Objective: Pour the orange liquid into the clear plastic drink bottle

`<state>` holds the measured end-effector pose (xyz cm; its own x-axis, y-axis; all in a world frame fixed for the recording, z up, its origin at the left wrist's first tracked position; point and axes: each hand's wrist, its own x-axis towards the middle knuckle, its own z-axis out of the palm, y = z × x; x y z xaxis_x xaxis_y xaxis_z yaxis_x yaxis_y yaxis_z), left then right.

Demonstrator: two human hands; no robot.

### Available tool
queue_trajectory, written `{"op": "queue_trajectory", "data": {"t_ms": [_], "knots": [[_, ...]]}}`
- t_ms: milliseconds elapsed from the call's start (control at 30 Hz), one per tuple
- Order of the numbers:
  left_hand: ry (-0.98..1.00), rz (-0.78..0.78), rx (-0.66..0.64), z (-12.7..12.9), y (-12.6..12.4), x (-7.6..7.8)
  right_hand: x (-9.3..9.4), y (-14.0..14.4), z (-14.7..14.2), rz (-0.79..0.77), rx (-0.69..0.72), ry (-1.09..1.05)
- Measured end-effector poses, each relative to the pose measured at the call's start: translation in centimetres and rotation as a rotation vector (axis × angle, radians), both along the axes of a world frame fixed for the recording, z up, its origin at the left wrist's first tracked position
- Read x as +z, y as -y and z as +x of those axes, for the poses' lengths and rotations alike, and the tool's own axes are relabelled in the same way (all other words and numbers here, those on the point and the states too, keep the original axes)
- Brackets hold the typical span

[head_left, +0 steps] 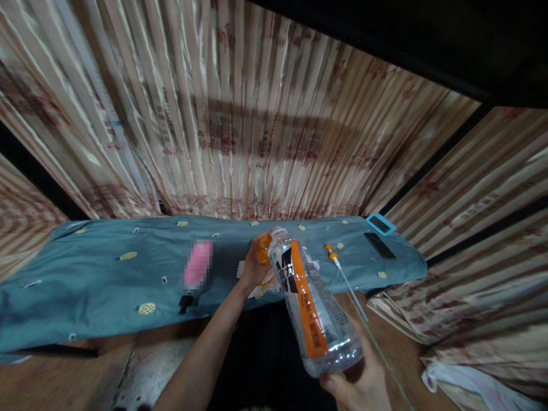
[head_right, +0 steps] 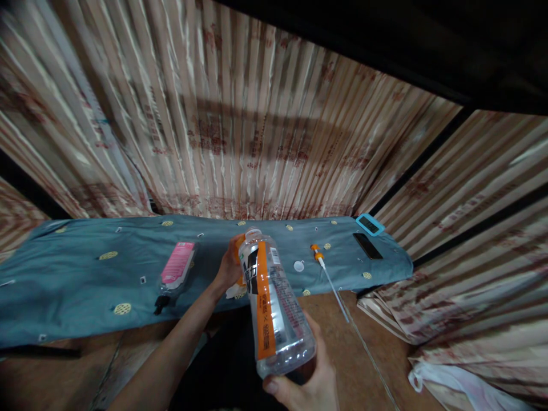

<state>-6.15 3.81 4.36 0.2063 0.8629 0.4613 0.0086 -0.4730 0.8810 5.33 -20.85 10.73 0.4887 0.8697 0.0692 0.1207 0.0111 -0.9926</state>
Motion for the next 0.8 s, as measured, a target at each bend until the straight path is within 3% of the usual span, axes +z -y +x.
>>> {"op": "queue_trajectory", "data": {"t_ms": [233, 433, 600, 800], "knots": [[-0.003, 0.027, 0.006, 0.0, 0.0, 0.1, 1.0, -0.2, -0.8, -0.001, -0.042, -0.009], [-0.004, 0.029, 0.014, 0.0, 0.1, 0.2, 0.7, -0.2, -0.8, 0.045, -0.065, -0.062], [0.009, 0.019, 0.028, 0.1, 0.0, 0.0, -0.2, 0.1, 0.2, 0.010, 0.040, -0.028], [-0.011, 0.012, 0.021, 0.0, 0.1, 0.1, -0.3, 0.0, 0.4, 0.013, 0.061, 0.004]]}}
